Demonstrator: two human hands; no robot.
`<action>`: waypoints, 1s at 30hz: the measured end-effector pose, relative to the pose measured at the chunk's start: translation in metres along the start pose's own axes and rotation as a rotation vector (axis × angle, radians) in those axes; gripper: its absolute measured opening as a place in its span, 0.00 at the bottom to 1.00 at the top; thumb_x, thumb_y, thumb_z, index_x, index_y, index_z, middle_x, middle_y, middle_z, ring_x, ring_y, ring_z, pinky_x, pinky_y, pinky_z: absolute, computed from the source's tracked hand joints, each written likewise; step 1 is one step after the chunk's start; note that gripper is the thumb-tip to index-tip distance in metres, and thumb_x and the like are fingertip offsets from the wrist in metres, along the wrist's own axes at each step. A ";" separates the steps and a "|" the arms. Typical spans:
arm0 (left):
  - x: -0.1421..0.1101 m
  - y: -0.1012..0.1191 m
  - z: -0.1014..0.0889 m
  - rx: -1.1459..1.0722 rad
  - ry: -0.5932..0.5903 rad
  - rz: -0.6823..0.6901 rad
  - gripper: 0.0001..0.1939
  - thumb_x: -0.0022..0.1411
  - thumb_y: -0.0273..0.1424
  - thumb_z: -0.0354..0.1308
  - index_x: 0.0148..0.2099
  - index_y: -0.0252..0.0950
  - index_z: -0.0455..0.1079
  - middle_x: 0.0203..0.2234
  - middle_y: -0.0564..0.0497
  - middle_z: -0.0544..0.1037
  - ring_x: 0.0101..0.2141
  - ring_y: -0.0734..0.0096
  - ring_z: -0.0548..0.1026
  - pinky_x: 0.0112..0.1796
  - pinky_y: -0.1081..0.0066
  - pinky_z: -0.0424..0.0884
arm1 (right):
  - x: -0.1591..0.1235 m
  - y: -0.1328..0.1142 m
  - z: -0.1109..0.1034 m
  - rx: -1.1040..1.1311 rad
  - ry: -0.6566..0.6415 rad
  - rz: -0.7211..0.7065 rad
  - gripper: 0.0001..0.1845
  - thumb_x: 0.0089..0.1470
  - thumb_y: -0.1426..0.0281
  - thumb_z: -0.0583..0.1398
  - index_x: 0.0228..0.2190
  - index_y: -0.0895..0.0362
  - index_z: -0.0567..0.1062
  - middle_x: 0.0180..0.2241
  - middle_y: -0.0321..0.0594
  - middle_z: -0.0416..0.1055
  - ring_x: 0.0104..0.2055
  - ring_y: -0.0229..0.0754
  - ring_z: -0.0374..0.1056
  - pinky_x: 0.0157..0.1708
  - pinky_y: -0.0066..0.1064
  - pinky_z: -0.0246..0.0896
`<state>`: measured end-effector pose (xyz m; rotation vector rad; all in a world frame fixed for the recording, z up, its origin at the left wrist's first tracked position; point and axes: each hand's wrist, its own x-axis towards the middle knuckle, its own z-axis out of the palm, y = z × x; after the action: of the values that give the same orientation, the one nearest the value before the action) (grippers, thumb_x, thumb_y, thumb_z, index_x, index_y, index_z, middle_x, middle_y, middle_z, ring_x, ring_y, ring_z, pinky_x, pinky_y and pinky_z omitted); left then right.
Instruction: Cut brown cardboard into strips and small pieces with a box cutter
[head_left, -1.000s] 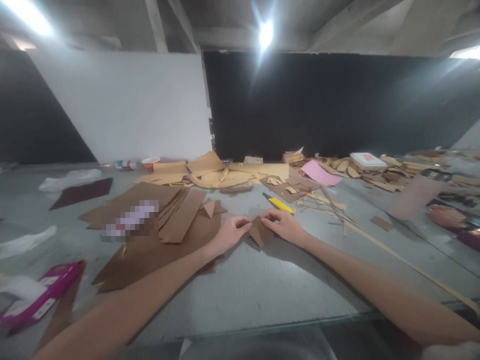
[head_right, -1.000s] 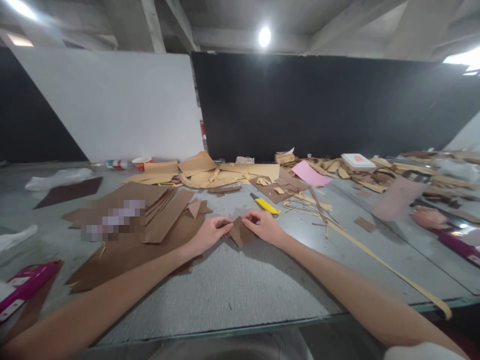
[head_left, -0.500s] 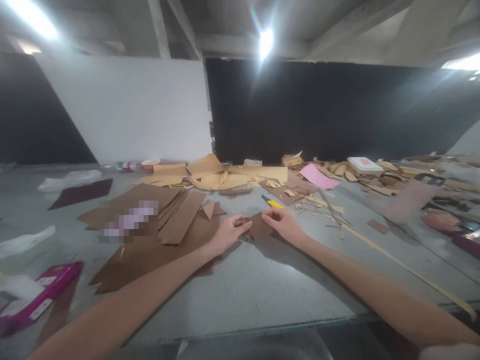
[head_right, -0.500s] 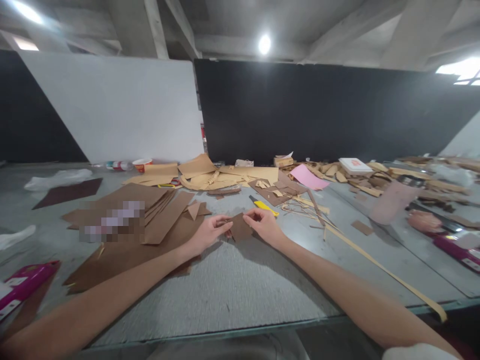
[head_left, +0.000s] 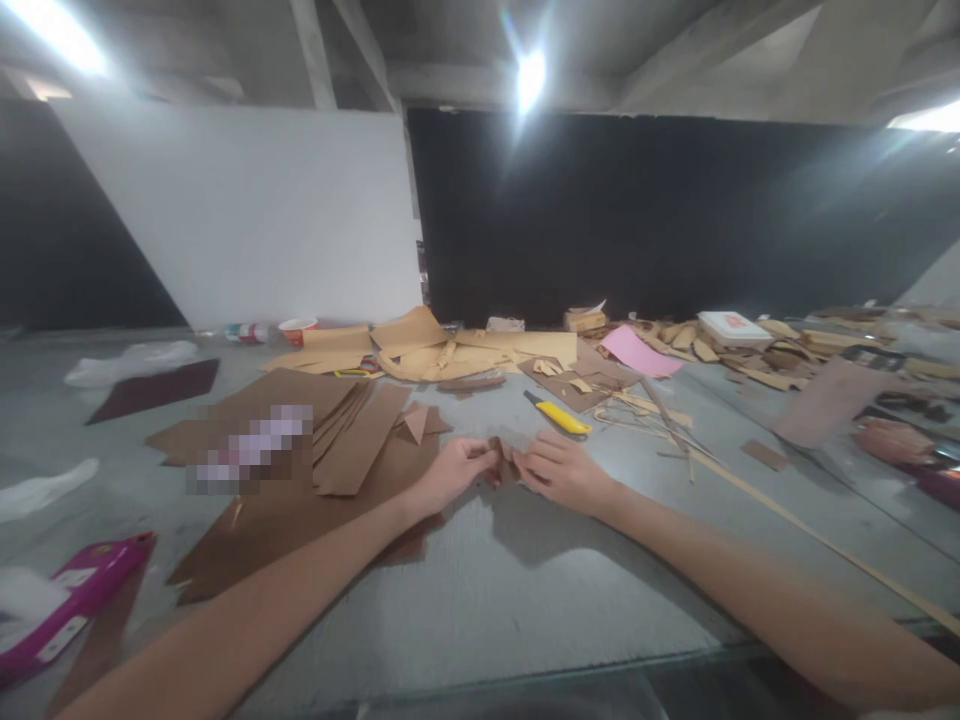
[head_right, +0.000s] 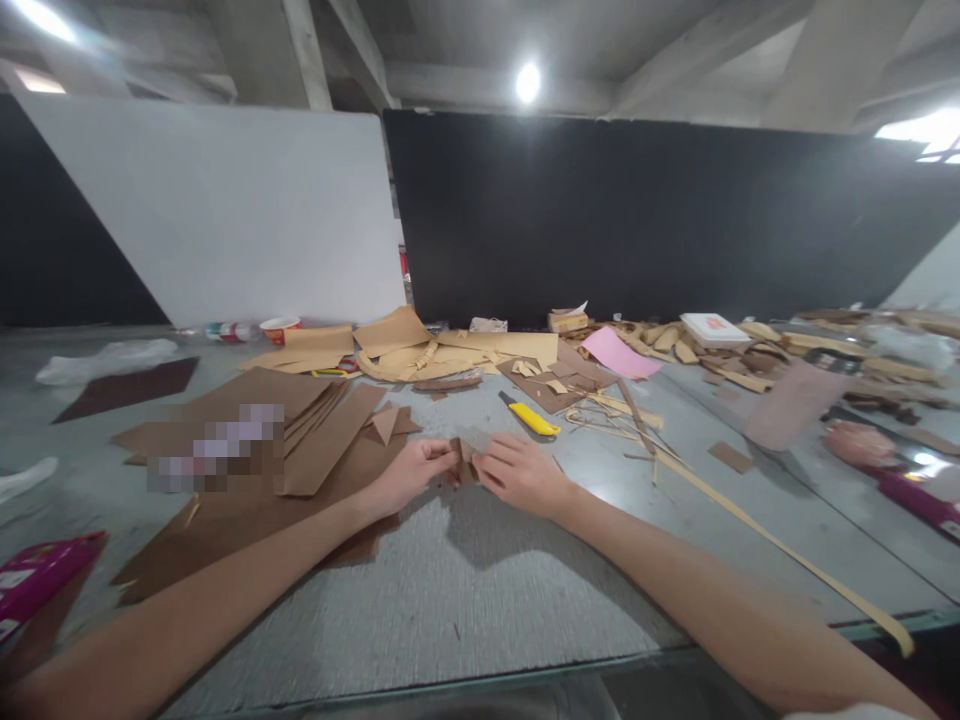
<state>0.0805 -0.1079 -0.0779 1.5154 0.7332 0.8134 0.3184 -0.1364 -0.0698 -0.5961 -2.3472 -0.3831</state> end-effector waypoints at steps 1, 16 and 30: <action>0.000 0.000 0.000 -0.014 -0.013 0.002 0.30 0.57 0.56 0.71 0.37 0.31 0.80 0.30 0.44 0.83 0.27 0.70 0.77 0.34 0.71 0.74 | -0.001 0.000 0.000 -0.054 -0.031 -0.055 0.12 0.73 0.71 0.55 0.39 0.56 0.78 0.30 0.41 0.74 0.35 0.44 0.68 0.38 0.37 0.64; -0.002 0.000 -0.003 0.137 -0.007 -0.002 0.29 0.62 0.56 0.66 0.35 0.32 0.78 0.25 0.46 0.81 0.27 0.68 0.78 0.35 0.70 0.72 | 0.004 -0.007 0.002 0.089 0.119 0.253 0.09 0.71 0.71 0.56 0.44 0.56 0.78 0.33 0.42 0.75 0.37 0.45 0.70 0.40 0.37 0.66; 0.000 0.006 -0.004 0.044 -0.094 -0.020 0.27 0.62 0.54 0.67 0.38 0.31 0.82 0.31 0.43 0.84 0.29 0.68 0.79 0.37 0.69 0.75 | -0.001 -0.004 0.002 -0.036 0.022 0.006 0.16 0.72 0.72 0.55 0.54 0.58 0.78 0.32 0.43 0.75 0.36 0.45 0.70 0.38 0.38 0.68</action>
<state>0.0773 -0.1066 -0.0715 1.5723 0.6996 0.7099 0.3158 -0.1392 -0.0729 -0.6130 -2.3212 -0.4274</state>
